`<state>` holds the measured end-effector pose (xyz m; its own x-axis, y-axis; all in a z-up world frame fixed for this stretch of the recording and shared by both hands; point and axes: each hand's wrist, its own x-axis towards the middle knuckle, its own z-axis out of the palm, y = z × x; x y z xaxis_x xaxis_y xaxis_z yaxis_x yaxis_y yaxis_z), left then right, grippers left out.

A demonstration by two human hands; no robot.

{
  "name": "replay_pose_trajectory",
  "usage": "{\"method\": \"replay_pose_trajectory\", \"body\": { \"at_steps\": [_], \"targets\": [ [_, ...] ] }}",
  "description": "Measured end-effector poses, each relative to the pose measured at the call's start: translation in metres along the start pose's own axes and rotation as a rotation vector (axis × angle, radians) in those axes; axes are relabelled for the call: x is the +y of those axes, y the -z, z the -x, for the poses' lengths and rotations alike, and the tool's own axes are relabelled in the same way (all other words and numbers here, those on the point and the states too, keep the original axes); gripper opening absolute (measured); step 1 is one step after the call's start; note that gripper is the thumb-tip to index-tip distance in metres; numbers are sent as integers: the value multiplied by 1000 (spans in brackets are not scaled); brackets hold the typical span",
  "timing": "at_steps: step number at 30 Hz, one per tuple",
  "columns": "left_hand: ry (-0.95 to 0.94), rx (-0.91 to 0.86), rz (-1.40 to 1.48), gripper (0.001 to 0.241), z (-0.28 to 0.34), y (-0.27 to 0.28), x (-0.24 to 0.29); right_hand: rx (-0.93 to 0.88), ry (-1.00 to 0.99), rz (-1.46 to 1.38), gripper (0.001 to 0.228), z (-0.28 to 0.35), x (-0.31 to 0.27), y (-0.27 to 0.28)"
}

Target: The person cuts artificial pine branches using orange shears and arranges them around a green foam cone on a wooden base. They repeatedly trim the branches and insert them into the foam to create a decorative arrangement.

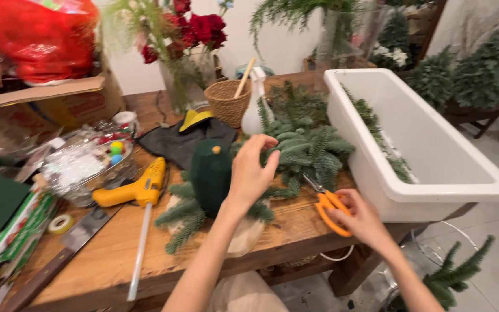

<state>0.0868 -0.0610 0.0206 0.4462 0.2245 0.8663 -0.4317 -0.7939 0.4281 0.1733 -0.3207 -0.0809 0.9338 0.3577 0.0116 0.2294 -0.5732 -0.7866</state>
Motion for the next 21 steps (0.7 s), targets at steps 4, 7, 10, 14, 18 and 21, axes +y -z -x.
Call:
{"method": "replay_pose_trajectory", "body": {
  "at_steps": [4,7,10,14,18,21],
  "targets": [
    [282,-519,-22,23,-12,-67,-21,156,99,-299,59,-30,35,-24],
    [221,-573,46,23,-21,-86,-6,230,92,-354,70,-42,27,-30],
    [175,-468,122,20,-21,-91,0,286,66,-425,74,-48,1,-34],
    [269,-342,187,17,2,-80,-3,346,117,-999,71,-79,-13,-52],
    [342,-335,236,14,49,-60,15,375,175,-1057,77,-45,-21,-56],
    [419,-253,273,14,98,-52,55,347,312,-1069,71,44,-30,-43]
  ]
}}
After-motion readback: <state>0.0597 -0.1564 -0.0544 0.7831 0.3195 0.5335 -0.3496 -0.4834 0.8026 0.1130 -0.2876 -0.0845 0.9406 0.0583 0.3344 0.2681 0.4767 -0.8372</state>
